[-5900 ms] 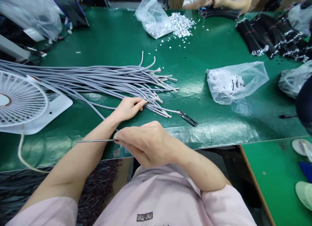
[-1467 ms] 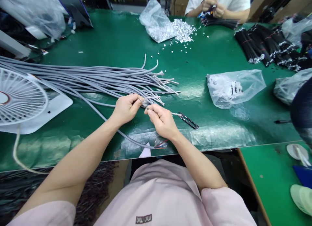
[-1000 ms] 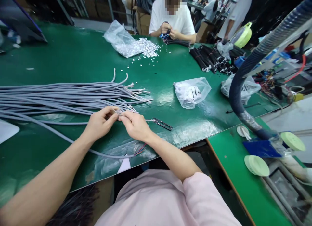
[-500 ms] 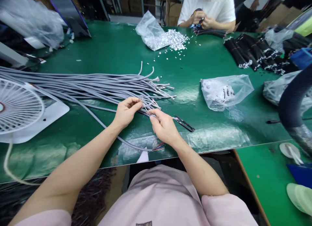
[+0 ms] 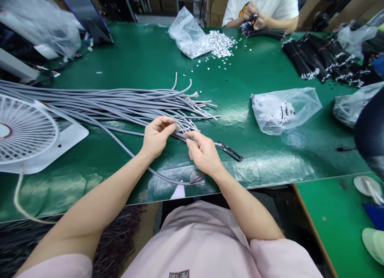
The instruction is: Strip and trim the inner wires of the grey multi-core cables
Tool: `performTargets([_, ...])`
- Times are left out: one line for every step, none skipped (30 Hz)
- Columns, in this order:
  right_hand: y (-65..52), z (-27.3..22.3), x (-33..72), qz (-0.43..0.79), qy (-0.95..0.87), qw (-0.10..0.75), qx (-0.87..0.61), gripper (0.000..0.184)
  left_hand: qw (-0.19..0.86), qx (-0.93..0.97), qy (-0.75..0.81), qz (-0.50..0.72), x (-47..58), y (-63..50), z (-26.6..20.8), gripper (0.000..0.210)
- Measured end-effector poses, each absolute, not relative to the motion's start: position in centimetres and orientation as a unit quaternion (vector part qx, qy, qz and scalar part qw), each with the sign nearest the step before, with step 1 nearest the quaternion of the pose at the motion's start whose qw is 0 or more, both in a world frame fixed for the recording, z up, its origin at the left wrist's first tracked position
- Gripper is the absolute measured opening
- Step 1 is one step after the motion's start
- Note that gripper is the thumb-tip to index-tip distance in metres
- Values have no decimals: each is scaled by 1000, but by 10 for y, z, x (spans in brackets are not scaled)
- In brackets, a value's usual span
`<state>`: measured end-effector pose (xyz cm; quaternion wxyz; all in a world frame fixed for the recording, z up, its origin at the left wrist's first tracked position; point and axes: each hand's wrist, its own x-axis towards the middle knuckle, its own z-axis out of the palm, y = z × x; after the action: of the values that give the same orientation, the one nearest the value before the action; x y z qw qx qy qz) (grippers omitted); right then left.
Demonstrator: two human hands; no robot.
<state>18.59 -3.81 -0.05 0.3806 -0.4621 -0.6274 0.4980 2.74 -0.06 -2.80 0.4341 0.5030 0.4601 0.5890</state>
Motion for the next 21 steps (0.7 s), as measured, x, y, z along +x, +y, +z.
performTargets([-38,0,186,498,-627,380,-463,20,434,503,457,591,28,-1,-28,12])
performTargets([-38,0,185,498,-627,378,-465,20,433,505,457,591,28,-1,-28,11])
performTargets([-38,1,185,497,-627,377,-467,19,430,507,458,590,28,-1,-28,11])
performTargets([-37,1,185,496,-627,376,-468,19,427,509,462,587,28,-1,-28,11])
performTargets([-37,1,184,494,-628,375,-469,19,425,511,466,584,28,-1,-28,11])
performTargets([-37,2,184,493,-629,375,-470,19,423,512,470,581,28,-1,-27,11])
performTargets([-37,2,184,494,-629,375,-470,19,423,512,473,579,28,-1,-27,12])
performTargets([-38,2,185,495,-628,375,-469,19,424,511,474,579,29,-1,-27,13])
performTargets([-38,2,185,497,-626,377,-469,19,425,509,474,580,29,-2,-27,13])
performTargets([-38,2,185,500,-623,378,-468,19,426,507,473,581,29,-2,-26,14])
performTargets([-38,1,185,503,-621,380,-467,18,427,505,473,582,29,-2,-26,14])
performTargets([-38,1,186,504,-619,381,-466,17,427,505,474,582,29,-2,-26,15])
performTargets([-38,1,186,505,-620,381,-464,16,425,506,476,580,29,-2,-27,15])
performTargets([-38,0,186,504,-621,381,-463,15,423,507,479,579,29,-2,-27,16])
performTargets([-38,0,186,502,-623,381,-463,15,421,508,481,577,29,-2,-27,16])
performTargets([-38,0,186,500,-625,381,-464,15,420,508,484,576,29,-2,-27,16])
performTargets([-37,0,185,496,-627,381,-465,15,419,506,486,576,29,-2,-27,17])
performTargets([-37,0,185,492,-629,382,-466,15,419,503,488,577,29,-2,-27,17])
performTargets([-37,0,184,488,-631,383,-467,16,418,500,489,579,29,-2,-27,18])
performTargets([-36,-1,183,485,-633,384,-466,16,416,499,490,581,30,-3,-27,18])
performTargets([-36,-1,182,482,-635,386,-465,16,414,501,490,581,30,-4,-27,18])
